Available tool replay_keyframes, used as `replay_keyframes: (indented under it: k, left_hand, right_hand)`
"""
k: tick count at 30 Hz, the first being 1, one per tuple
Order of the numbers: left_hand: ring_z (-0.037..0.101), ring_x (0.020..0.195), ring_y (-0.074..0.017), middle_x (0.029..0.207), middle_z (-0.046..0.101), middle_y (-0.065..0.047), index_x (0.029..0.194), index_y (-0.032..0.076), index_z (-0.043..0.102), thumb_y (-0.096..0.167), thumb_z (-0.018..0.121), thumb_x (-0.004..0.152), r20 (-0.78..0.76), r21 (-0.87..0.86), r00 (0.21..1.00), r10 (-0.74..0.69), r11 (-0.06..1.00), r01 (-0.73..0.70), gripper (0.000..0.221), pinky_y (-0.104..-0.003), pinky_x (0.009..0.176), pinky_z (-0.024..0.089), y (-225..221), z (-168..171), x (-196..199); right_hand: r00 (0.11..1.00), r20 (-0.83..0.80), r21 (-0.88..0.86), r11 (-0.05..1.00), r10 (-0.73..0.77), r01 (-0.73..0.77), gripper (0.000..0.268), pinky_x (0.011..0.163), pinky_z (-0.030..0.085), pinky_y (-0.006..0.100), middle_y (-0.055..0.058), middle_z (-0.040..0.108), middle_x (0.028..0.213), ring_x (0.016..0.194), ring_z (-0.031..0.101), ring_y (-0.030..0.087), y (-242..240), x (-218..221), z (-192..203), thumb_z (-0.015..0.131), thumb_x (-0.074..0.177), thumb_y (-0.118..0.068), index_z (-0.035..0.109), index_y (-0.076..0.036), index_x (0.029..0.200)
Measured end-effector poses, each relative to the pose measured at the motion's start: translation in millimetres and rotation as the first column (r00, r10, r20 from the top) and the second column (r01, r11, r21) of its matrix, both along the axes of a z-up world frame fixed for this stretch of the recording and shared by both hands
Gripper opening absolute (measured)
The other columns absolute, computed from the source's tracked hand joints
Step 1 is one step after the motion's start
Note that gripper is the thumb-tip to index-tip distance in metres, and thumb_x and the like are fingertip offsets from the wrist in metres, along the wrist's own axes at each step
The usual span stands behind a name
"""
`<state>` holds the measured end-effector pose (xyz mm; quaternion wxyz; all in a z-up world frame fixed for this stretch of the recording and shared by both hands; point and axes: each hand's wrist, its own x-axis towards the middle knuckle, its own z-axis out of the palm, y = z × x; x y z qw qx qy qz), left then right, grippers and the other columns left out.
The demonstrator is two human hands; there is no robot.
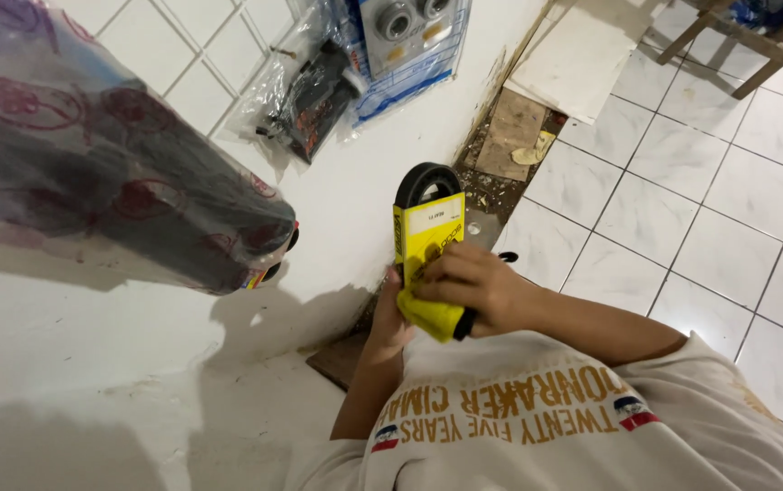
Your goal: Cleaning a motorcycle drive belt with a yellow cloth while it is in its packaging.
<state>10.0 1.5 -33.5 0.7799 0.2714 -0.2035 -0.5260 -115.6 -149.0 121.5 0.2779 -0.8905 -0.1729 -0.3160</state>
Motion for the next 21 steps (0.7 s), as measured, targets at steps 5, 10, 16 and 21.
replay_keyframes:
  k: [5, 10, 16, 21]
  left_hand:
    - [0.064, 0.112, -0.0178, 0.127, 0.063, -0.011, 0.150, 0.000, 0.045, 0.047, 0.033, 0.122, 0.024, -0.176, 0.999, -0.038, 0.984, 0.041, 0.056, -0.032, 0.093, 0.053, 0, -25, 10]
    - [0.063, 0.119, -0.0207, 0.136, 0.062, -0.011, 0.151, 0.003, 0.043, 0.050, 0.036, 0.110, -0.052, 0.076, 0.997, -0.053, 0.995, 0.057, 0.063, -0.037, 0.097, 0.055, 2, 0, 8]
    - [0.060, 0.124, -0.0196, 0.139, 0.060, -0.009, 0.152, 0.003, 0.043, 0.048, 0.036, 0.113, 0.051, -0.033, 0.998, 0.029, 0.999, -0.027, 0.060, -0.036, 0.104, 0.049, 2, -21, 18]
    - [0.057, 0.124, -0.0180, 0.137, 0.059, -0.010, 0.152, -0.002, 0.046, 0.038, 0.035, 0.117, 0.111, -0.043, 0.990, 0.090, 0.995, -0.085, 0.054, -0.034, 0.104, 0.046, 9, -72, 28]
  right_hand:
    - [0.991, 0.075, -0.021, 0.994, -0.107, 0.109, 0.052, 0.084, 0.052, 0.041, 0.011, 0.066, 0.111, 0.100, 0.064, 0.026, -17, 22, -26, 0.087, 0.073, -0.024, 0.072, -0.003, 0.120]
    - [0.899, 0.201, 0.043, 0.920, -0.389, 0.389, 0.048, 0.087, 0.053, 0.041, 0.013, 0.064, 0.112, 0.104, 0.062, 0.029, -40, 31, 17, 0.083, 0.074, -0.016, 0.072, -0.003, 0.120]
    - [0.971, 0.114, 0.048, 0.978, -0.208, 0.203, 0.053, 0.084, 0.053, 0.040, 0.016, 0.062, 0.114, 0.104, 0.060, 0.028, -22, 43, -3, 0.085, 0.073, -0.021, 0.071, 0.000, 0.120]
    - [0.999, 0.054, -0.024, 1.000, 0.002, 0.000, 0.047, 0.089, 0.057, 0.039, 0.009, 0.067, 0.115, 0.104, 0.066, 0.024, -16, 49, -19, 0.084, 0.081, -0.027, 0.073, -0.008, 0.123]
